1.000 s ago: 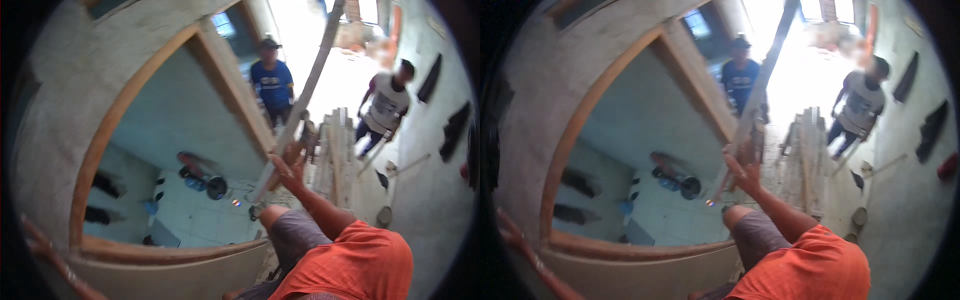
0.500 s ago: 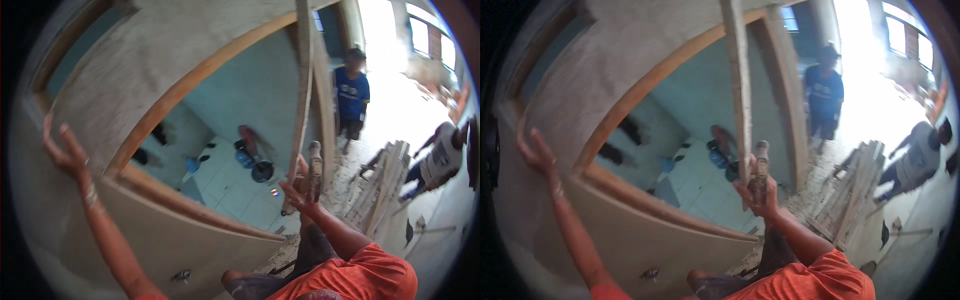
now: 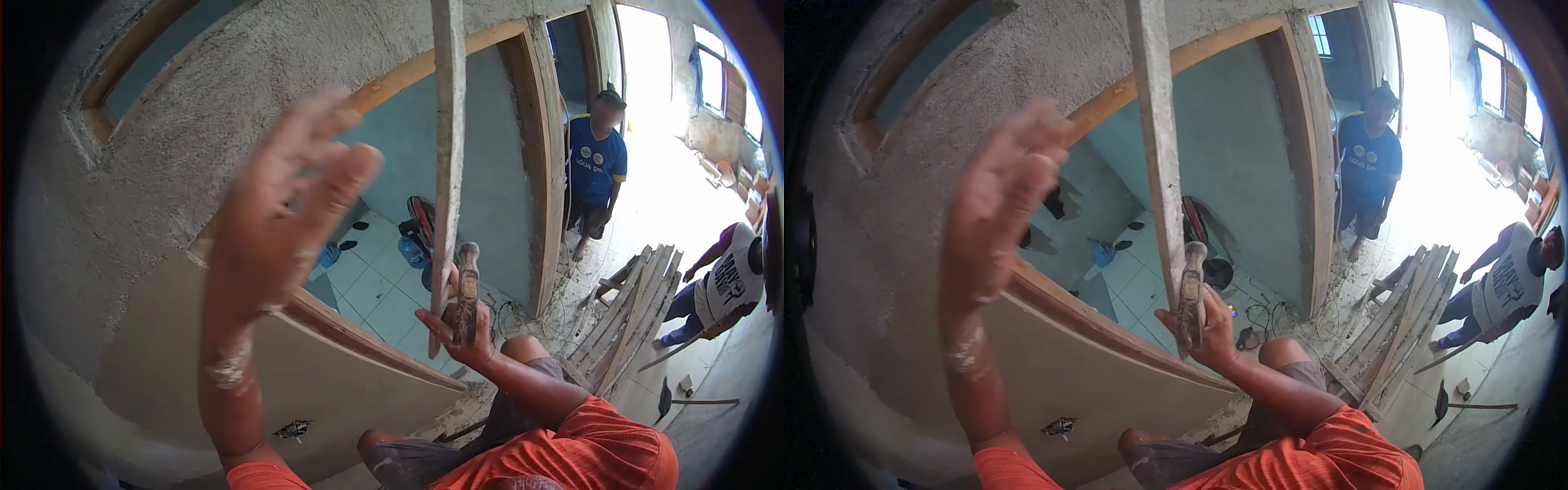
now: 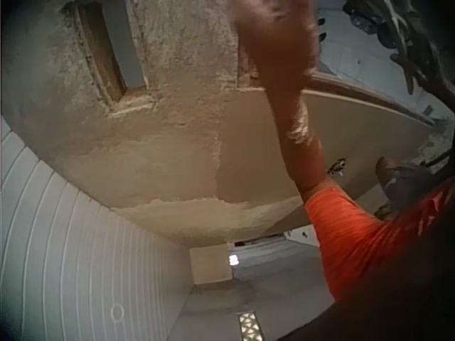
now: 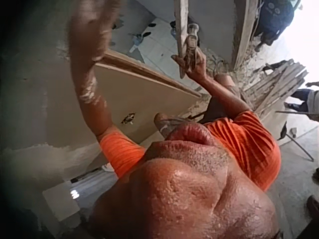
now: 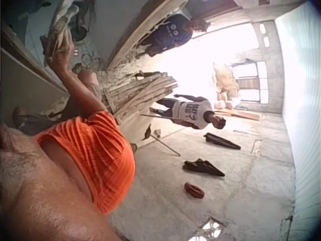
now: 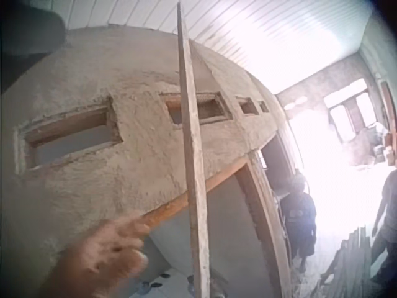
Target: The person installs a door frame by holding wooden slats against the door opening and hammering them into place.
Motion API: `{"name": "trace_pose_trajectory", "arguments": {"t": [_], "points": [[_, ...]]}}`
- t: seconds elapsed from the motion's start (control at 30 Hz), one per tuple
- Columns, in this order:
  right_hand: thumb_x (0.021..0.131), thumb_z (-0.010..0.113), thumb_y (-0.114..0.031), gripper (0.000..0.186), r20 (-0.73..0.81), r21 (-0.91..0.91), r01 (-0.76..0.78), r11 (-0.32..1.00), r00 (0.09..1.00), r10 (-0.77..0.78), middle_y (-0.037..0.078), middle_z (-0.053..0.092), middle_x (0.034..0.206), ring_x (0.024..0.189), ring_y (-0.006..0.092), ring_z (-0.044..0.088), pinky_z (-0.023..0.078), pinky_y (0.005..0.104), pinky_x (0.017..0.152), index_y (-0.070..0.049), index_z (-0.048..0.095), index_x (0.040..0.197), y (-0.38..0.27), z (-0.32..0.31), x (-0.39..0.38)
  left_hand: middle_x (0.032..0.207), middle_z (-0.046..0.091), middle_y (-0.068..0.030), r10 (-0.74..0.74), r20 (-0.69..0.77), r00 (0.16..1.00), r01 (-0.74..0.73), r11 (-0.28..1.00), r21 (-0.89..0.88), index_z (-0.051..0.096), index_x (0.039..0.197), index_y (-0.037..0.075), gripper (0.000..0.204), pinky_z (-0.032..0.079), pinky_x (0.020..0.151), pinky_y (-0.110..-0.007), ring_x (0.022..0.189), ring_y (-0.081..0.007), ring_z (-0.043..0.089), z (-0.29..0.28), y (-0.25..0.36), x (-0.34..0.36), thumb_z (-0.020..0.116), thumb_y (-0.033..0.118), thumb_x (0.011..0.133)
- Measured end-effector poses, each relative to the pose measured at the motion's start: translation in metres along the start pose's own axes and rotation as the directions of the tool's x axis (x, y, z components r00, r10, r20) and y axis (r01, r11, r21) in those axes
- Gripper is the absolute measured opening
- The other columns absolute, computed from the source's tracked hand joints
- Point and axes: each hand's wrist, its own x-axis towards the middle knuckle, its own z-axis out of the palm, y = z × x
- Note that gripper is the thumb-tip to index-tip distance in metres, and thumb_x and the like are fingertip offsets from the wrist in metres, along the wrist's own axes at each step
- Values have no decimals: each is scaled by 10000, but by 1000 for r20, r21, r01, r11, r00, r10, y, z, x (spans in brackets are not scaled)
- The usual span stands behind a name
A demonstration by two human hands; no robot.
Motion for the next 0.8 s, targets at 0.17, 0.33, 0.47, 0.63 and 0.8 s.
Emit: {"name": "trace_pose_trajectory", "arguments": {"t": [0.17, 0.33, 0.47, 0.63, 0.8], "points": [[755, 903, -219, 443, -30, 107, 15, 994, 999, -12, 120, 639, 975, 806, 257, 635, 521, 377, 718, -12, 654, 1058, -37, 21, -4, 1274, 617, -238, -74, 94, 993, 91, 979, -184, 458, 1436, -44, 672, 533, 976, -413, 1178, -303, 629, 59, -19, -5, 660, 405, 979], [758, 892, -189, 516, 57, 78, 107, 991, 992, -112, 113, 624, 961, 811, 240, 611, 504, 369, 713, -9, 641, 1171, -38, 16, -9, 1141, 661, -133, -114, 158, 981, 179, 846, -502, 488, 1381, -42, 444, 559, 884, -319, 1013, -171, 666, 63, -39, -13, 586, 225, 1039], [913, 746, -92, 491, 78, 307, -28, 951, 997, 5, 22, 579, 826, 687, 104, 561, 453, 271, 595, -11, 590, 1371, -20, 9, 0, 979, 632, -76, -168, 98, 981, 193, 783, -591, 484, 1352, -45, 385, 565, 742, -280, 800, -110, 628, 53, -52, -24, 519, 200, 1057], [969, 704, -145, 452, -44, 380, 97, 920, 995, -87, -34, 559, 735, 619, 42, 506, 414, 236, 545, -7, 577, 1381, -27, -7, 50, 888, 568, -30, -195, -17, 981, 150, 805, -574, 473, 1355, -24, 382, 520, 592, -258, 697, -81, 558, 27, -55, -53, 505, 213, 1057], [983, 699, -241, 422, -208, 285, 310, 907, 944, -257, -6, 595, 782, 622, 30, 498, 389, 213, 528, -7, 624, 1326, -81, -15, 129, 847, 544, -11, -363, -40, 931, 308, 840, -447, 509, 1329, -5, 359, 461, 518, -208, 656, -39, 509, -24, -47, -81, 524, 227, 1054]]}}
